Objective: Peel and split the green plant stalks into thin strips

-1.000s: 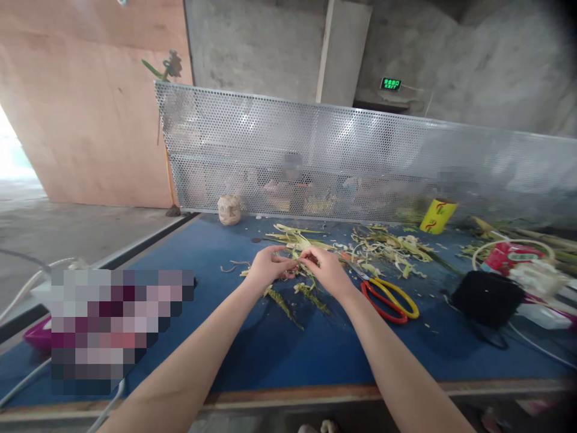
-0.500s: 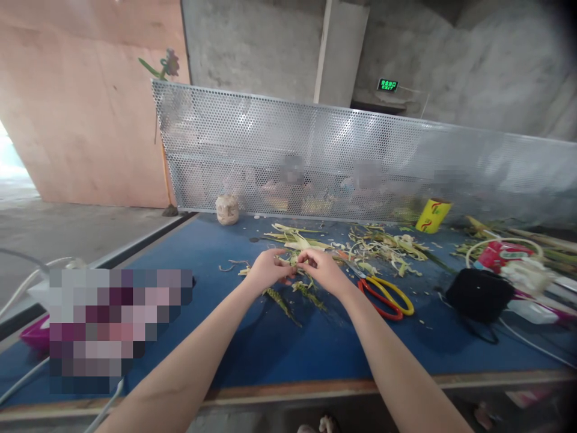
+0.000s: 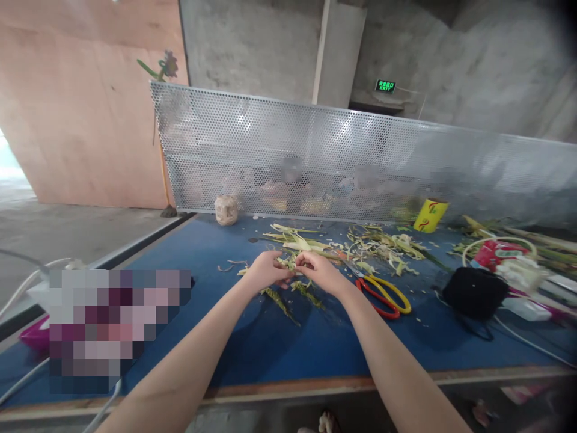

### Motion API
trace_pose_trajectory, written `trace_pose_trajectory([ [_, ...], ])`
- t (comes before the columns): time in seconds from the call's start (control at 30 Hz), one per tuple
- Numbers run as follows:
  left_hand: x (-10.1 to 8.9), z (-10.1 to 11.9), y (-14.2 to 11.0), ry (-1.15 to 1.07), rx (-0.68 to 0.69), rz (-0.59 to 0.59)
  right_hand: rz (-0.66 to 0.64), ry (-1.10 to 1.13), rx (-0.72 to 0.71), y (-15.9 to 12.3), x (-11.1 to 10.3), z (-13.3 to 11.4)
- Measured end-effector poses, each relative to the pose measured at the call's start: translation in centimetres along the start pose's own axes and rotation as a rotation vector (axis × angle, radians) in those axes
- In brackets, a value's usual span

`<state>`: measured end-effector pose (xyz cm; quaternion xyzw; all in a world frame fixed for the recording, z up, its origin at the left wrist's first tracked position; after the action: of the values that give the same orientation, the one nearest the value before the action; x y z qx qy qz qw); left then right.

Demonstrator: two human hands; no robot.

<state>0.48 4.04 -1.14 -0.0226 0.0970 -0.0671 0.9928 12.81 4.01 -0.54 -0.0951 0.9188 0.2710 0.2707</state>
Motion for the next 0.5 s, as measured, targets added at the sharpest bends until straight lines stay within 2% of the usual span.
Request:
trace_pose_trajectory([
  [0.17, -0.1, -0.6, 0.2, 0.017, -0.025, -0.014, 0.068, -0.135, -0.083, -0.1, -0.4, -0.3],
  [0.4, -0.2, 0.0, 0.1, -0.006, -0.016, 0.023, 0.154, -0.149, -0.202, -0.1, -0.8, -1.3],
  [0.5, -0.3, 0.5, 0.1, -0.047, 0.018, 0.064, 0.21, -0.079, -0.157, 0.1, -1.2, -1.3],
])
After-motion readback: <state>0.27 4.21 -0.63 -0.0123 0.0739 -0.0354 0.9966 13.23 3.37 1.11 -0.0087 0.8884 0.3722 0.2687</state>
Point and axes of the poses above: each hand's wrist, its own y-axis towards the middle knuckle, its own x-axis out of the palm, z = x × y, the point moved 5 cm from there along y, towards the middle knuckle, and after that the axes turned 8 degrees about z, right-handed, at the moved point
